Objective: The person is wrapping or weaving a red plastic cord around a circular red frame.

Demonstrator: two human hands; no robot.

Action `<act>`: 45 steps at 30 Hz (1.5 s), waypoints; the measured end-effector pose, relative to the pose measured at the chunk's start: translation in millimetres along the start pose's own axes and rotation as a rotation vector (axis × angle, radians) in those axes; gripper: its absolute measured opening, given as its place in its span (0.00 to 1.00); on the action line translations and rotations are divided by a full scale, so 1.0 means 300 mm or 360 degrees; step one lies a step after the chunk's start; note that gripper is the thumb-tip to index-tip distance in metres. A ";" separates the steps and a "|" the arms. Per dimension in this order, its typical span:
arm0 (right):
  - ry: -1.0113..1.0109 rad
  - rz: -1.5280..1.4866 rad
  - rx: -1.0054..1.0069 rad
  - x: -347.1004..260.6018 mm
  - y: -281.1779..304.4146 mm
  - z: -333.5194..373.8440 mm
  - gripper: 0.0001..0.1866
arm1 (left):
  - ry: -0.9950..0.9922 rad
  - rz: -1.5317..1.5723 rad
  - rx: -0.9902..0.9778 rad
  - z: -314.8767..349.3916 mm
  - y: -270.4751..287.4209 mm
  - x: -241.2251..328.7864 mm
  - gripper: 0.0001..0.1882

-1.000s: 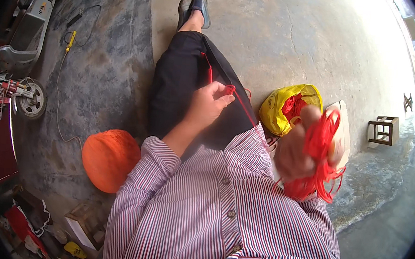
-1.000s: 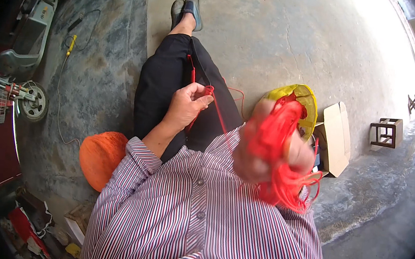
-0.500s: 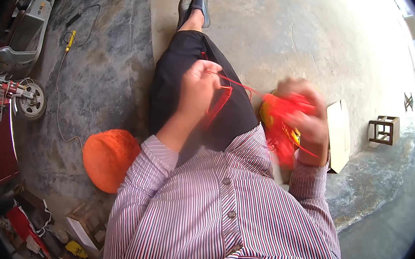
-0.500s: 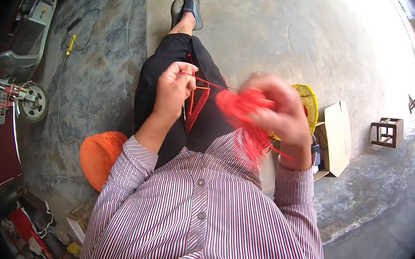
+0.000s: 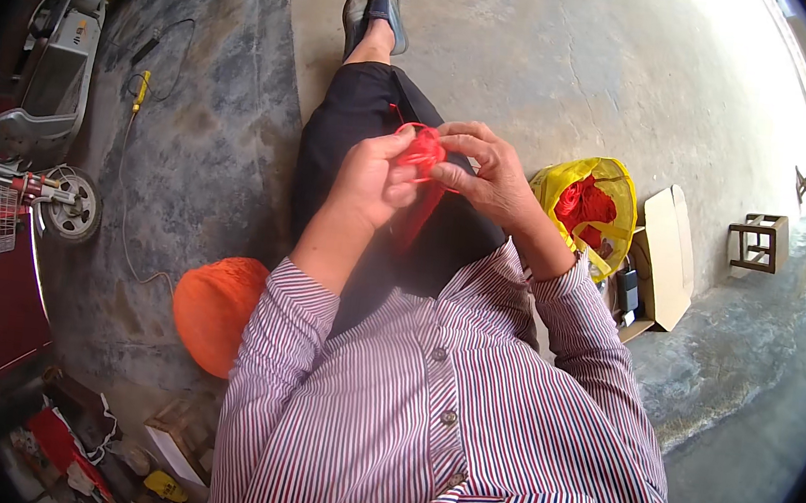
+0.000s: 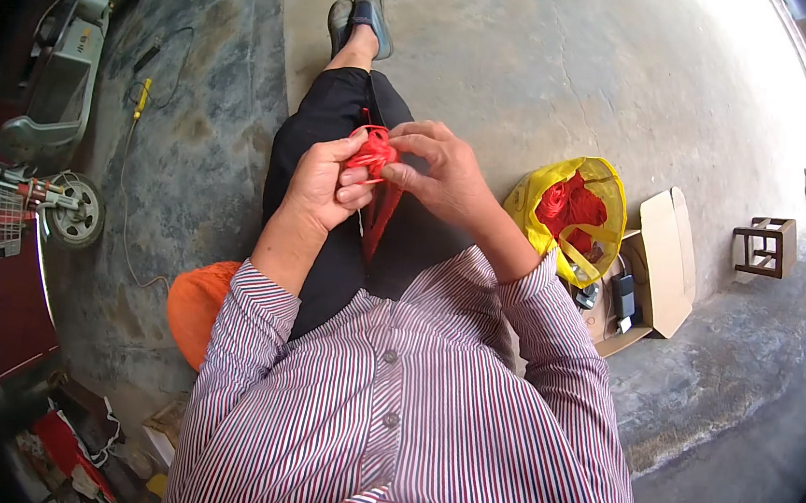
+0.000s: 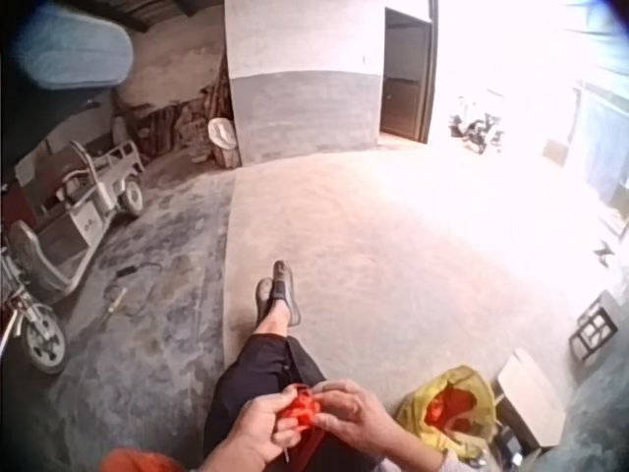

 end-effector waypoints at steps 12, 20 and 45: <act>-0.0315 -0.2347 0.0194 0.141 0.477 0.142 0.15 | 0.0134 -0.0233 -0.0023 -0.038 0.005 -0.094 0.15; -0.0477 -0.2097 0.0921 0.159 0.606 0.527 0.15 | 0.0040 -0.0106 -0.0102 -0.006 0.001 -0.097 0.15; -0.0418 0.0139 -0.0308 0.258 -0.044 0.036 0.18 | -0.1425 -0.2576 0.0439 -0.004 -0.015 0.027 0.11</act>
Point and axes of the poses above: each hand's wrist, its own z-axis away from the middle knuckle, its own y-axis out of the back of the hand, x = y × z, the point moved 6 cm from there along -z, towards the middle knuckle, and after that the axes turned 9 degrees about -z, right-handed, at the moved point
